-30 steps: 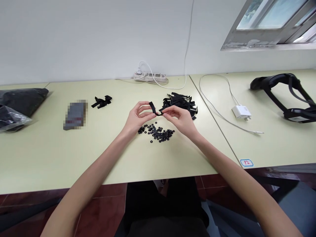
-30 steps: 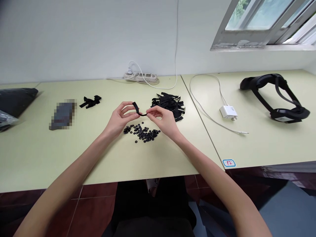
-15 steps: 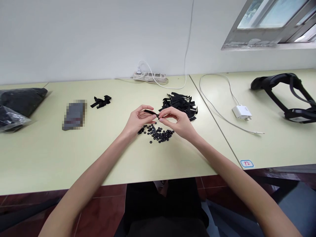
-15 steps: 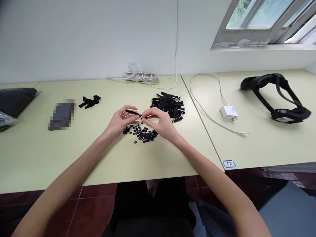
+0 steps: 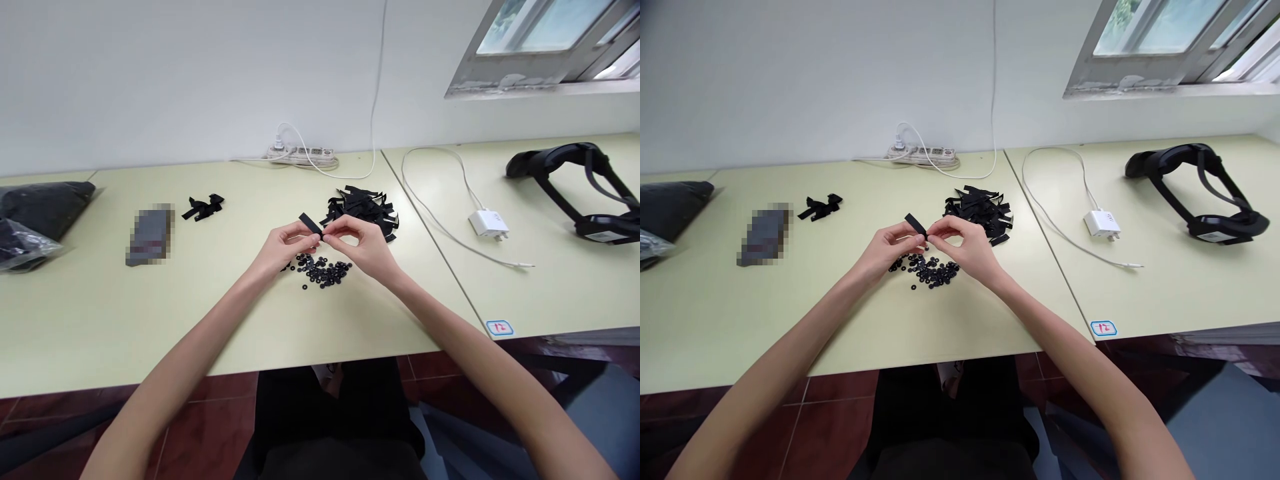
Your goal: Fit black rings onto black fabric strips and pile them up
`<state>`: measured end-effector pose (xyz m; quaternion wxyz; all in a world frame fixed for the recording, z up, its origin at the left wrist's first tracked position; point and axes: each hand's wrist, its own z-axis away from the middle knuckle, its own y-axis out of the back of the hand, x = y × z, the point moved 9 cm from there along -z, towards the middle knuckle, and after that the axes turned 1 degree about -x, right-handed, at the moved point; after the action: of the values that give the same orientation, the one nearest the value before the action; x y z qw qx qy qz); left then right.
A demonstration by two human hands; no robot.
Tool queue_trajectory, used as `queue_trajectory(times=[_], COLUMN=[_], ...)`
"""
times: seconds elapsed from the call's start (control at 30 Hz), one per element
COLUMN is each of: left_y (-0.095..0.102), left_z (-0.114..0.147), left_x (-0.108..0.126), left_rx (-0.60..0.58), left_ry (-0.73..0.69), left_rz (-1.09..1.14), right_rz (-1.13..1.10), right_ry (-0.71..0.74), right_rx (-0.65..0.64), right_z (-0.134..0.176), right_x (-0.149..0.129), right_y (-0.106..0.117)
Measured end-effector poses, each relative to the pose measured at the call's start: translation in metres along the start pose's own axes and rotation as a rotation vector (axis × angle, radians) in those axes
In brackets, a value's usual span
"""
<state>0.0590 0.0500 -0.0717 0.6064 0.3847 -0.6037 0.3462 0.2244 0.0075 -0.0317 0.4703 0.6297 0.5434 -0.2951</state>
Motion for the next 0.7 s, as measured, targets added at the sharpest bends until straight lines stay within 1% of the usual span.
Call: queue_trajectory(times=[0.07,0.2,0.3,0.43,0.57,0.7], left_y=[-0.0008,0.0006,0.0004,-0.0012,-0.0020,-0.0009], left_z=[0.0001,0.0017,0.0032,0.0032,0.0010,-0.0004], left_x=[0.0009,0.0045,0.0078,0.0093,0.0081,0.0066], left_rx=[-0.006,0.026,0.036,0.016,-0.009,-0.004], left_ry=[0.003,0.013,0.008,-0.010,-0.041,-0.057], left_rz=[-0.004,0.002,0.003,0.001,-0.015,-0.024], right_rz=[-0.014,-0.035,-0.013,0.008,-0.005,-0.044], right_ry=[-0.003,0.011,0.019,0.003,-0.008,-0.002], right_rx=[0.013,0.059,0.025,-0.005,0.024,0.042], right_z=[0.0000,-0.0002,-0.0003,0.0004,0.0007,0.0005], right_x=[0.0005,-0.0016,-0.0035,-0.0022,0.0005,0.0009], right_y=[0.0005,0.0043,0.0008,-0.0031,-0.0011,0.0002])
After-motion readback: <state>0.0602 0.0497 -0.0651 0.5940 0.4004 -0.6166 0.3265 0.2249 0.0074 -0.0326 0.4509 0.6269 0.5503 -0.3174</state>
